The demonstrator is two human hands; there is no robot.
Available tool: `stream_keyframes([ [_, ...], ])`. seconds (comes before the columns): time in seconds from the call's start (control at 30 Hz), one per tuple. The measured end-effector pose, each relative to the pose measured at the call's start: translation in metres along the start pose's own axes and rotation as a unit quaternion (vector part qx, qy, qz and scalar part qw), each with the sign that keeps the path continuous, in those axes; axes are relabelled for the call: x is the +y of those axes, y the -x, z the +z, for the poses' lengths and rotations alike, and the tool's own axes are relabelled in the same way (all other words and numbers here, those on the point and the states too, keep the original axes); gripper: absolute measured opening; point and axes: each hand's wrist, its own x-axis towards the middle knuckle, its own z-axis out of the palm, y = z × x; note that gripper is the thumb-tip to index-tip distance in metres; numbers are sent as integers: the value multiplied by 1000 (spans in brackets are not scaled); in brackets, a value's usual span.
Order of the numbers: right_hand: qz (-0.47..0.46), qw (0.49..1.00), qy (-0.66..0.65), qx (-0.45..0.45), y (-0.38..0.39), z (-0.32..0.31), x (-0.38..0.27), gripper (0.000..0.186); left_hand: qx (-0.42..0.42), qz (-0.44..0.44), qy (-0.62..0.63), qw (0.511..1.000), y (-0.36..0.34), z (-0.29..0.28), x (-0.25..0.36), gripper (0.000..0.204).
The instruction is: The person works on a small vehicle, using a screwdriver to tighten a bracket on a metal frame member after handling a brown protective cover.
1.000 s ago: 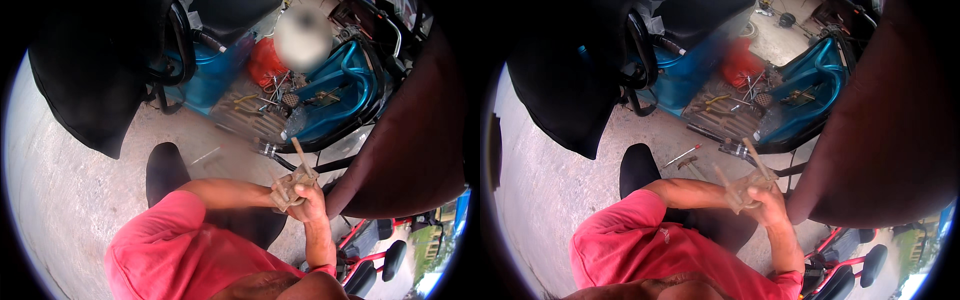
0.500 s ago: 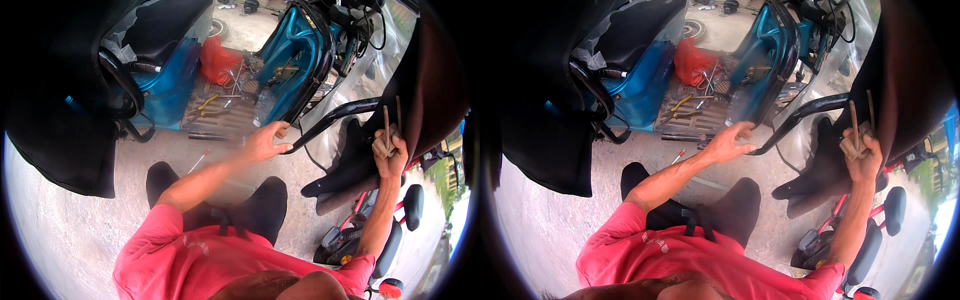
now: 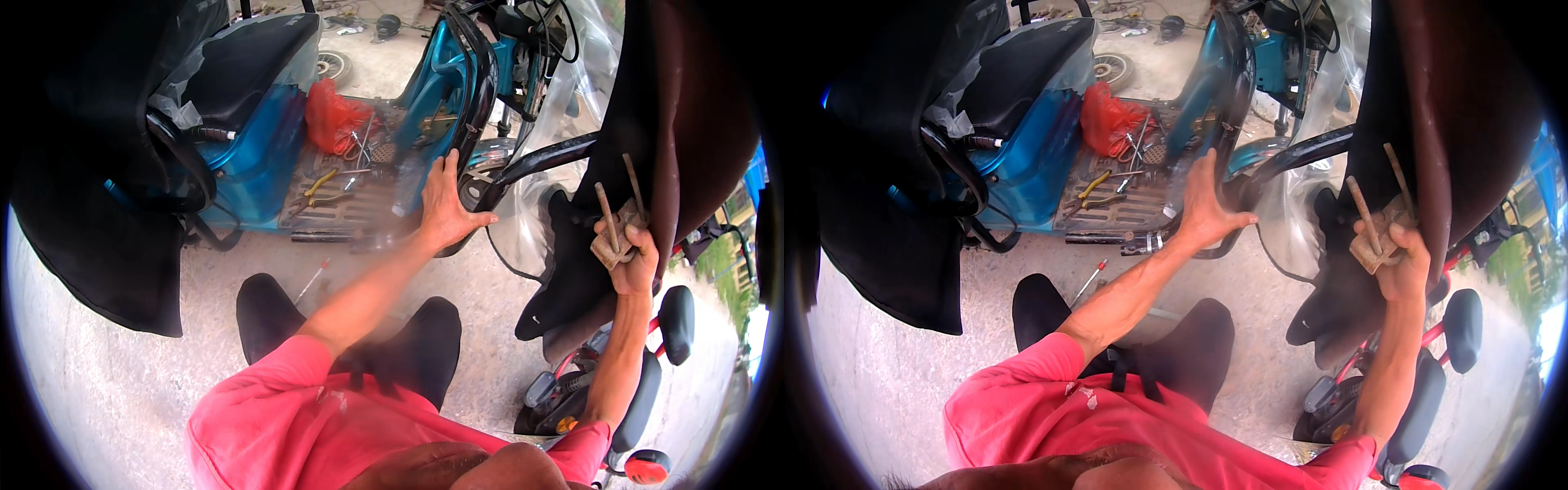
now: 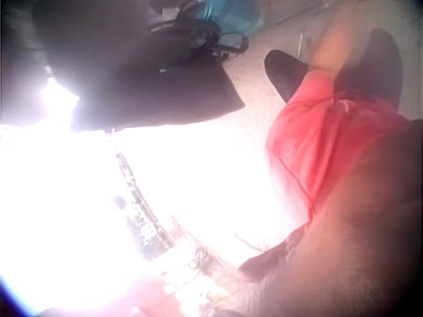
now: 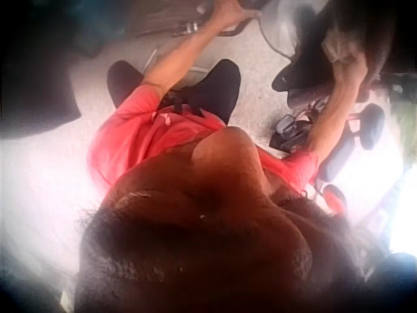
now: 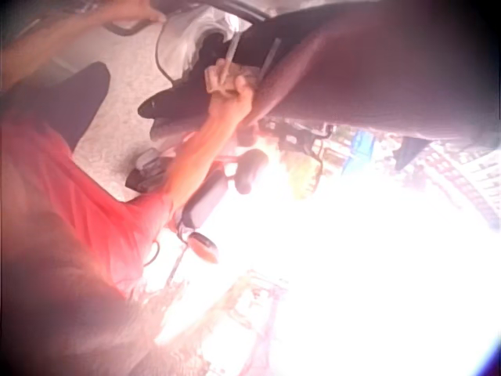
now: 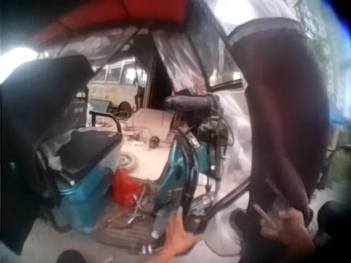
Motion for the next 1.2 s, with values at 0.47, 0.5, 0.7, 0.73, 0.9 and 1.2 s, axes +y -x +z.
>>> stream_keyframes([
  [0.47, 1, 985, 167, -43, -14, -2, 40, 44, -13, -11, 10, 1000, -7, -6, 10, 125],
  [0.5, -24, 987, 150, -47, -19, -3, 49, 44, -12, -10, 15, 1000, -5, -3, 9, 125],
  [0.7, -187, 970, -143, -62, -51, 25, 94, 49, 5, -7, 50, 999, -4, -3, -8, 131],
  [0.73, -219, 963, -150, -38, -56, 38, 98, 46, 11, -1, 59, 998, -6, -1, -12, 132],
  [0.9, -320, 940, -110, 45, -66, 92, 122, 47, -18, -14, 88, 996, -10, 5, -19, 137],
  [1.2, -426, 887, 179, 1, -117, 97, 116, 59, -20, -14, 89, 996, -7, 7, -25, 140],
])
